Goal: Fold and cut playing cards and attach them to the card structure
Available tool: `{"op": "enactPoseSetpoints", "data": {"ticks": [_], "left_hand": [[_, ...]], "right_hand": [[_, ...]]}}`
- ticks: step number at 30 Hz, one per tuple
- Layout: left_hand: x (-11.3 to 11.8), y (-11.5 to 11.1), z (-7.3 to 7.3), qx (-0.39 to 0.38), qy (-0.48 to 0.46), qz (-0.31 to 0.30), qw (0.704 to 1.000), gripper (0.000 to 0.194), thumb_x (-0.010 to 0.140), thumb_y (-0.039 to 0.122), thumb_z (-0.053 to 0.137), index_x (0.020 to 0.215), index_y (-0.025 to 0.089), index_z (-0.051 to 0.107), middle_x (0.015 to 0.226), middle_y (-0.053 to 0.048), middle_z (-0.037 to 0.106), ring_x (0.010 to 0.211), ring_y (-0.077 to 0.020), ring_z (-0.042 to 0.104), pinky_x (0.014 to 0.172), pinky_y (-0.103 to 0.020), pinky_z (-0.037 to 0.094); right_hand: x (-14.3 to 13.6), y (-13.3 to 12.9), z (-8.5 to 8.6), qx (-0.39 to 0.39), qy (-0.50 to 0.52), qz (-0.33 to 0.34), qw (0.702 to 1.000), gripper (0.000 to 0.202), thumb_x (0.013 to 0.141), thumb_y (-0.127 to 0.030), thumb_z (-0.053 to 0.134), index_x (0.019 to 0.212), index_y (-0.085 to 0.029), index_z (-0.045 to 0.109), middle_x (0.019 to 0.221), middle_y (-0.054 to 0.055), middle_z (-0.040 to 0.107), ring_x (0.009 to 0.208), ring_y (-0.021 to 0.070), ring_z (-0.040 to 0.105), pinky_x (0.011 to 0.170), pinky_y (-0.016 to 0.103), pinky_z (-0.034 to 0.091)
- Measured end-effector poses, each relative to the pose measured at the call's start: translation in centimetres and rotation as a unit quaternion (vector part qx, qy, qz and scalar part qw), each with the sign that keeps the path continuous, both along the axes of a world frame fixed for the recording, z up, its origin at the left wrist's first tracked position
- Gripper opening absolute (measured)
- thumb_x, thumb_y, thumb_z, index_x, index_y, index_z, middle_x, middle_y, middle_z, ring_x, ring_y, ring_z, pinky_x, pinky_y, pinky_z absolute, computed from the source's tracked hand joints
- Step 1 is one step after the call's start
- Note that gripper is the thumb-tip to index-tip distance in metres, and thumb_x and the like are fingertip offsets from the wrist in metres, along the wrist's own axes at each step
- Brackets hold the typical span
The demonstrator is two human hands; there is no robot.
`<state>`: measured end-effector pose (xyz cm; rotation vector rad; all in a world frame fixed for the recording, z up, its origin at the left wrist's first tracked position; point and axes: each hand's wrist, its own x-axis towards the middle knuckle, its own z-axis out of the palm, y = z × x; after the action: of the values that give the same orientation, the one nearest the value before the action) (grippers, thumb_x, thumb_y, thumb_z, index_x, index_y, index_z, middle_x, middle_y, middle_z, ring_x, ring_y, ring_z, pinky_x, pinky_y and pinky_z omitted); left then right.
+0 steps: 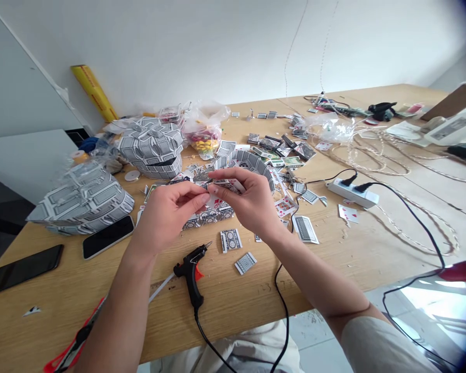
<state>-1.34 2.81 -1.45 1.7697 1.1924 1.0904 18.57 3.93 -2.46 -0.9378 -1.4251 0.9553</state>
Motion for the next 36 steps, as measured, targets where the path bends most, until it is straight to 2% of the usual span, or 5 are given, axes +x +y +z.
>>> {"op": "enactPoseSetpoints", "data": {"ticks": [7, 18, 27, 31, 36], "left_hand": [[0.3, 0.2, 0.0, -0.016, -0.014, 0.008, 1.0, 0.011, 0.092, 0.035, 0.085, 0.092, 0.024, 0.087, 0.076, -0.002, 0.08, 0.069, -0.0177, 0.075, 0.062, -0.026, 0.063], [0.1, 1.2, -0.2, -0.043, -0.04, -0.032, 0.998, 0.023, 0.084, 0.047, 0.093, 0.084, 0.025, 0.085, 0.071, -0.002, 0.076, 0.063, -0.0161, 0.069, 0.059, -0.026, 0.059], [0.3, 0.9, -0.2, -0.044, -0.034, -0.029, 0.998, 0.015, 0.087, 0.038, 0.09, 0.085, 0.024, 0.085, 0.071, 0.0, 0.076, 0.064, -0.0127, 0.067, 0.06, -0.022, 0.056], [0.4, 0.6, 0.3, -0.036, -0.022, -0.022, 0.999, 0.014, 0.09, 0.035, 0.087, 0.085, 0.023, 0.084, 0.072, 0.0, 0.076, 0.066, -0.0131, 0.069, 0.062, -0.022, 0.058], [0.4, 0.3, 0.5, -0.012, -0.015, -0.013, 1.0, 0.009, 0.092, 0.033, 0.085, 0.089, 0.024, 0.085, 0.074, 0.0, 0.077, 0.068, -0.0139, 0.071, 0.062, -0.022, 0.059]], "right_hand": [[0.1, 0.2, 0.0, 0.008, -0.049, 0.0, 0.999, 0.011, 0.091, -0.031, 0.085, 0.101, -0.025, 0.086, 0.085, 0.0, 0.082, 0.079, 0.019, 0.073, 0.076, 0.035, 0.059], [0.2, 0.5, 0.0, 0.022, -0.034, 0.037, 0.999, 0.007, 0.091, -0.026, 0.082, 0.097, -0.024, 0.085, 0.1, 0.002, 0.085, 0.093, 0.0205, 0.078, 0.085, 0.034, 0.062], [-0.1, 0.4, 0.1, -0.002, 0.005, 0.049, 0.999, 0.005, 0.089, -0.023, 0.082, 0.093, -0.022, 0.084, 0.095, 0.002, 0.084, 0.088, 0.0184, 0.077, 0.079, 0.032, 0.062], [0.1, 0.2, 0.5, -0.006, 0.009, 0.053, 0.999, 0.015, 0.086, -0.023, 0.086, 0.101, -0.02, 0.084, 0.094, 0.003, 0.084, 0.086, 0.0183, 0.076, 0.077, 0.031, 0.061], [0.1, 0.0, 0.7, -0.053, 0.04, 0.047, 0.997, 0.03, 0.078, -0.035, 0.096, 0.102, -0.021, 0.082, 0.09, 0.002, 0.08, 0.081, 0.0191, 0.073, 0.067, 0.031, 0.06]]}}
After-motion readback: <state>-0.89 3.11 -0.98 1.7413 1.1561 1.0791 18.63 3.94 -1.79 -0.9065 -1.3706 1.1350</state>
